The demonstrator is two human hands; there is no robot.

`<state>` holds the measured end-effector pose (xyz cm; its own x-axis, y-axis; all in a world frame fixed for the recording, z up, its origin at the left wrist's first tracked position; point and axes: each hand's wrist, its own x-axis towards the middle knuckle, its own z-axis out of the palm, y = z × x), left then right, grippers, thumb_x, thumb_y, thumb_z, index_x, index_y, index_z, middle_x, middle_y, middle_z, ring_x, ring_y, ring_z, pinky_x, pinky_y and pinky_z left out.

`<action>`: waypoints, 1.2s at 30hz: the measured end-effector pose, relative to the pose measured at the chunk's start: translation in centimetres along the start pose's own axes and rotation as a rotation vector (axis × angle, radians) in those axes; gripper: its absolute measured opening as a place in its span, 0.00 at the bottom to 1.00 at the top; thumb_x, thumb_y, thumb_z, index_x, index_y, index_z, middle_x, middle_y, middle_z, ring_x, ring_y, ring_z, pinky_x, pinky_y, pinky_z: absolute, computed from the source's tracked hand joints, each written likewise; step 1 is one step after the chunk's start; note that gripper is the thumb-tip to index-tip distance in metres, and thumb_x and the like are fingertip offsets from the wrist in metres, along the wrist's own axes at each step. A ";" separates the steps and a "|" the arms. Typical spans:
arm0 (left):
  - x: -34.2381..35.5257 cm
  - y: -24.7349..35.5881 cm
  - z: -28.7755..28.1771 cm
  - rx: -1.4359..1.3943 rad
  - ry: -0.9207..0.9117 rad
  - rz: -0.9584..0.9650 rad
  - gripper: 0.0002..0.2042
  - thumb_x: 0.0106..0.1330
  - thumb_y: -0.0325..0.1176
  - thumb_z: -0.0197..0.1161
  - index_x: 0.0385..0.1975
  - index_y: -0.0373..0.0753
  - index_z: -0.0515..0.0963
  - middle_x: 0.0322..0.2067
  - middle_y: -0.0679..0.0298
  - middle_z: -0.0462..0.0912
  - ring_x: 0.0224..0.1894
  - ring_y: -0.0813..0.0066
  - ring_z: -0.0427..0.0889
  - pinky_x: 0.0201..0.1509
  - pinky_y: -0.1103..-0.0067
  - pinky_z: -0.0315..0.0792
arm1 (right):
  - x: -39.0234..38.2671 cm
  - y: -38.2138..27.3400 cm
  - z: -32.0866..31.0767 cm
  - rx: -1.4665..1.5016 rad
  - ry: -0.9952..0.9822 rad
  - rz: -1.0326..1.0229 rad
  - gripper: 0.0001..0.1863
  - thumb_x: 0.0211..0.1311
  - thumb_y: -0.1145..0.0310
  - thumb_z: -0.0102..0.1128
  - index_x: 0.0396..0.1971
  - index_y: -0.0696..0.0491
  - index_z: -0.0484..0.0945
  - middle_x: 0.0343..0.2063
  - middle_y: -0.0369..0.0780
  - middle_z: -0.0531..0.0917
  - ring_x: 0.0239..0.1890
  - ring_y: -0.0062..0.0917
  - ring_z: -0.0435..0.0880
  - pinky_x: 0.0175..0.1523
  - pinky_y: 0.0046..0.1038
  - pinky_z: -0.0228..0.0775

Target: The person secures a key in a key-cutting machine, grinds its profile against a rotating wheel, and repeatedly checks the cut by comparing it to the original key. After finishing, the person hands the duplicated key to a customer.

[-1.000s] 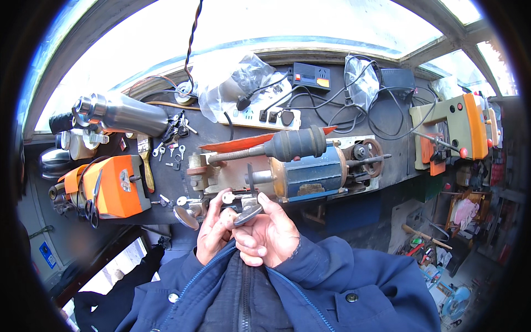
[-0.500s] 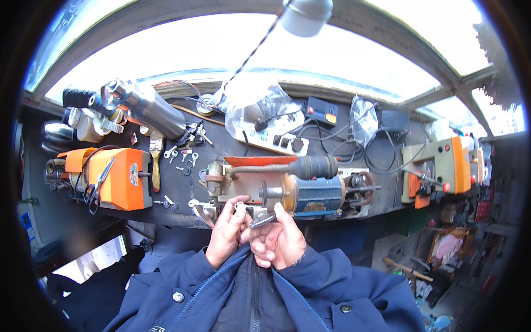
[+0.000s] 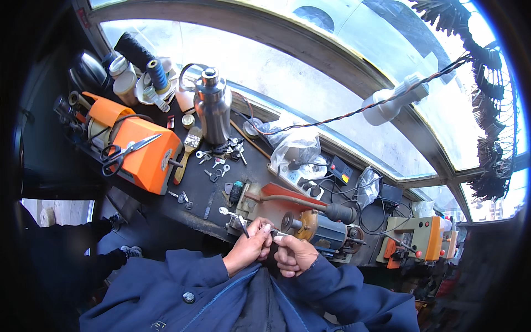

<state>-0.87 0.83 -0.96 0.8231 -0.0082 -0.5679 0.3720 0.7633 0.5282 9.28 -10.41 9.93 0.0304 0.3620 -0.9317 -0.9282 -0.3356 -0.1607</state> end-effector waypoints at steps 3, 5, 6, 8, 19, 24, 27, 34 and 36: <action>-0.1 0.1 0.0 -0.005 0.009 -0.033 0.08 0.82 0.40 0.45 0.49 0.45 0.66 0.25 0.69 0.67 0.17 0.82 0.64 0.21 0.81 0.60 | -1.2 -1.1 0.6 -0.945 0.224 -0.320 0.18 0.66 0.57 0.56 0.23 0.55 0.80 0.14 0.36 0.78 0.13 0.24 0.74 0.23 0.28 0.69; 0.0 0.0 0.1 0.002 0.014 -0.015 0.08 0.82 0.40 0.44 0.49 0.45 0.66 0.24 0.69 0.67 0.18 0.82 0.64 0.21 0.81 0.60 | -1.8 -2.4 0.5 -1.404 0.320 -0.282 0.21 0.62 0.57 0.59 0.16 0.57 0.81 0.18 0.43 0.84 0.22 0.36 0.85 0.33 0.36 0.77; -0.1 0.0 0.2 -0.010 0.008 0.004 0.07 0.82 0.40 0.44 0.49 0.46 0.66 0.24 0.69 0.66 0.18 0.82 0.65 0.21 0.81 0.61 | -2.3 -2.7 0.4 -1.749 0.350 -0.404 0.18 0.62 0.58 0.59 0.21 0.57 0.83 0.19 0.44 0.84 0.24 0.39 0.85 0.33 0.38 0.77; 0.0 -0.2 0.4 -0.024 0.047 0.051 0.08 0.81 0.40 0.46 0.47 0.44 0.66 0.22 0.69 0.67 0.16 0.82 0.64 0.18 0.81 0.60 | -2.8 -2.9 0.3 -2.117 0.400 -0.610 0.13 0.63 0.60 0.59 0.31 0.55 0.85 0.20 0.46 0.84 0.25 0.43 0.85 0.33 0.41 0.77; -4.7 -1.9 -1.5 -0.341 -0.062 0.067 0.12 0.80 0.43 0.50 0.40 0.42 0.71 0.23 0.69 0.69 0.19 0.82 0.70 0.24 0.84 0.63 | -4.3 -2.2 4.9 -1.467 0.294 -1.205 0.10 0.59 0.65 0.69 0.36 0.54 0.82 0.17 0.41 0.81 0.18 0.32 0.83 0.25 0.33 0.72; -7.7 0.0 -6.2 -0.099 0.279 0.317 0.15 0.81 0.40 0.45 0.38 0.37 0.73 0.28 0.63 0.79 0.28 0.72 0.83 0.32 0.79 0.78 | -0.9 -2.9 7.6 -1.682 0.290 -1.047 0.24 0.59 0.47 0.69 0.33 0.56 0.79 0.23 0.49 0.83 0.29 0.42 0.86 0.35 0.39 0.75; -7.1 1.4 -8.1 -0.175 0.339 0.379 0.12 0.81 0.37 0.44 0.41 0.38 0.73 0.25 0.63 0.79 0.25 0.72 0.84 0.30 0.78 0.79 | 1.7 -3.4 8.5 -1.909 0.291 -0.967 0.25 0.59 0.47 0.69 0.33 0.57 0.78 0.23 0.50 0.82 0.30 0.46 0.84 0.37 0.42 0.75; -3.1 3.9 -8.7 -0.019 0.250 0.251 0.18 0.79 0.48 0.49 0.31 0.41 0.72 0.11 0.74 0.60 0.10 0.85 0.60 0.14 0.82 0.58 | 2.7 -6.1 8.0 -2.133 -0.206 -1.201 0.15 0.59 0.62 0.68 0.36 0.56 0.74 0.31 0.50 0.80 0.33 0.48 0.83 0.36 0.43 0.75; -2.7 4.4 -8.3 0.065 0.286 0.205 0.21 0.77 0.52 0.52 0.28 0.41 0.72 0.10 0.74 0.61 0.10 0.85 0.59 0.14 0.83 0.56 | 2.9 -6.0 8.0 -2.015 -0.184 -1.226 0.17 0.59 0.59 0.70 0.39 0.53 0.75 0.29 0.48 0.81 0.30 0.46 0.83 0.34 0.40 0.76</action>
<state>-5.02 9.57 -2.30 0.7337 0.3285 -0.5948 0.2462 0.6874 0.6833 11.97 -0.40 10.78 -0.0529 0.9805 -0.1891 0.8632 -0.0503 -0.5024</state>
